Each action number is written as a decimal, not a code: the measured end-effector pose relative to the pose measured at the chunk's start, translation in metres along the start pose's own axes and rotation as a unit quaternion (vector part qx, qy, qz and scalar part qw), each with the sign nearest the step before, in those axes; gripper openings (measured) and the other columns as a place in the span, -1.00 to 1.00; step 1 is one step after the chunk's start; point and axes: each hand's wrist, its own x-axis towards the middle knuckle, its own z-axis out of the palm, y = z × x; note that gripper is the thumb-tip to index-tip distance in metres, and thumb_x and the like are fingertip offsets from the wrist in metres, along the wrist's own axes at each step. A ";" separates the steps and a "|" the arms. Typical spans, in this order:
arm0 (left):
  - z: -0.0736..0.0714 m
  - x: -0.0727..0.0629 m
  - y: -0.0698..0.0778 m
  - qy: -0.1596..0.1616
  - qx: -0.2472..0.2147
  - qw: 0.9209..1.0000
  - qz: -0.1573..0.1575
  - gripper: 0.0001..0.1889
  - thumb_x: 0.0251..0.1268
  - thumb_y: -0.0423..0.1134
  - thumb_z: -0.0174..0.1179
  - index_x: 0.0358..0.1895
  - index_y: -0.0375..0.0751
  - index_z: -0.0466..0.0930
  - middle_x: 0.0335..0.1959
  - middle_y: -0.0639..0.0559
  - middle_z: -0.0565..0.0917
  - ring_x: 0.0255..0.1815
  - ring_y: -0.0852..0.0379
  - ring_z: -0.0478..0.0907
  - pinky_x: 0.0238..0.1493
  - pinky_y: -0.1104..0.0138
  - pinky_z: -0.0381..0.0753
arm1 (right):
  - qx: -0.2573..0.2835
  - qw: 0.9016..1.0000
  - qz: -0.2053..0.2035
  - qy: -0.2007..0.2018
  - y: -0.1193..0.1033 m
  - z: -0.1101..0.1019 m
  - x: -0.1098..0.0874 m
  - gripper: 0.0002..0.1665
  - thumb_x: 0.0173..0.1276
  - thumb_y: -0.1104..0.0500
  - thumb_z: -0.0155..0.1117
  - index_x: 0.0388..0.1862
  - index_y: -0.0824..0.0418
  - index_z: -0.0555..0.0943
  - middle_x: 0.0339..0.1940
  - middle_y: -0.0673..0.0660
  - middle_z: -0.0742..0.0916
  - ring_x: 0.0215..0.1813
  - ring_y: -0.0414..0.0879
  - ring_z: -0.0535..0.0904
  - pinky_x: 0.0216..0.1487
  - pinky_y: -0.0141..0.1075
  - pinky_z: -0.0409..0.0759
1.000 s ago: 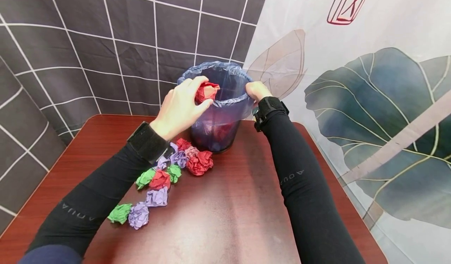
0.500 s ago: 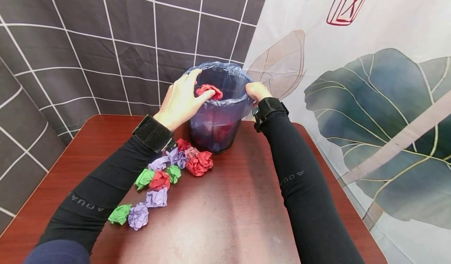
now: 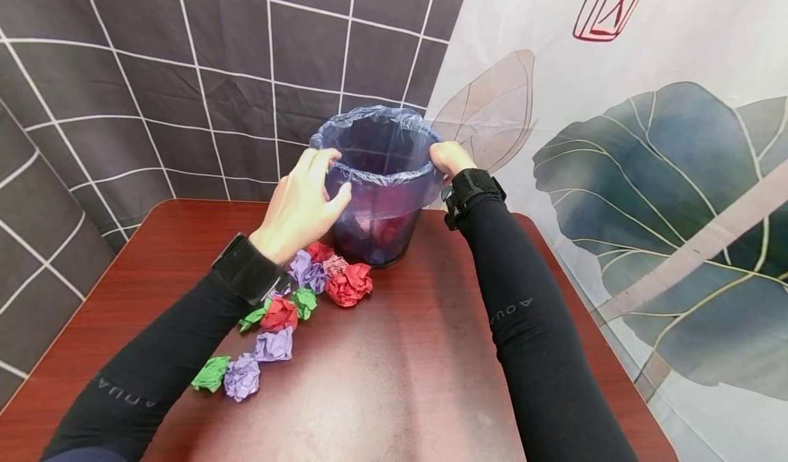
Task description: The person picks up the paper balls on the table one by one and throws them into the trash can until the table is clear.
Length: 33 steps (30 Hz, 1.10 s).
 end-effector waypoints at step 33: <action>-0.067 -0.203 -0.061 -0.357 0.135 0.915 -0.131 -0.35 -0.24 0.09 0.57 0.02 -0.07 0.65 -0.13 0.04 0.52 -0.19 0.10 0.47 -0.45 0.18 0.49 | 0.004 1.000 -0.006 -0.016 0.001 -0.002 0.001 -0.35 0.44 0.15 -0.40 0.30 0.47 0.42 0.37 0.38 0.51 -0.67 -0.03 0.59 -0.48 -0.21 0.71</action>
